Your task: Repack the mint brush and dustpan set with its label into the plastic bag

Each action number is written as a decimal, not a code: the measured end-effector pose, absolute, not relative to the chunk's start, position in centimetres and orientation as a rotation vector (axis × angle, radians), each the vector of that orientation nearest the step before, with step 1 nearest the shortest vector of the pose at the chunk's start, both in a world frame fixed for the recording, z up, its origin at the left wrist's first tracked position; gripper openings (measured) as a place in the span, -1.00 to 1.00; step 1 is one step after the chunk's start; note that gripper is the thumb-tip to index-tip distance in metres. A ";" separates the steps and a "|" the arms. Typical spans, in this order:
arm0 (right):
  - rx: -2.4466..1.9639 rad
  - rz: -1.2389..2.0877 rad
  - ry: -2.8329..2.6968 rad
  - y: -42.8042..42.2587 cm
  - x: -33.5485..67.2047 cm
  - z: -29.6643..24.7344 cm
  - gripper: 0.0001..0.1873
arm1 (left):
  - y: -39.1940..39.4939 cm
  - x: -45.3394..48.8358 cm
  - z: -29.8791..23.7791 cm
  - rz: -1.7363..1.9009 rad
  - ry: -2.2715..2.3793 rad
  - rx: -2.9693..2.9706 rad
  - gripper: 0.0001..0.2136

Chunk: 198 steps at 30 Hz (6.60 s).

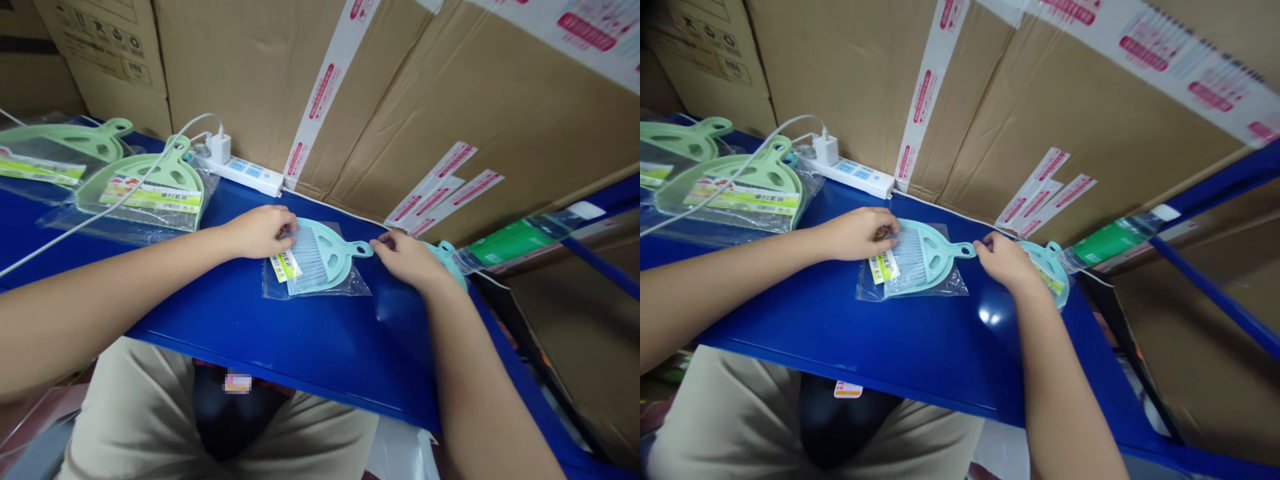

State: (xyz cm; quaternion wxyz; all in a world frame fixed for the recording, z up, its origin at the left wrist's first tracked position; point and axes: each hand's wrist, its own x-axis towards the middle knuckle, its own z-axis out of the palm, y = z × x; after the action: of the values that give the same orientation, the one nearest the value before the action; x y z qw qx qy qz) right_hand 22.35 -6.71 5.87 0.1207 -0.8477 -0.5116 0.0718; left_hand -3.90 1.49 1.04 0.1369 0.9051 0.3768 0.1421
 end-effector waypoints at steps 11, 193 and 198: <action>-2.028 1.151 -1.049 -6.2 22.1 4.7 -0.55 | 2.3 -5.1 1.5 0.358 1.253 2.491 -0.83; -1.455 1.000 -1.025 -6.4 16.6 1.1 -0.72 | -1.5 -2.3 1.4 0.380 0.707 2.467 -0.74; -1.702 0.747 -0.954 -6.4 19.0 4.0 -0.60 | 0.2 -3.6 2.5 0.052 1.008 2.603 -0.93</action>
State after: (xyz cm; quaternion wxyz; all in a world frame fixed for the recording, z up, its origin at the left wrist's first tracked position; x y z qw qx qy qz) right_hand 19.00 -6.35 3.99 0.5023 -0.7045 -0.3947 0.3090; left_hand -3.62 0.21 2.48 0.1741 0.9181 0.3556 0.0182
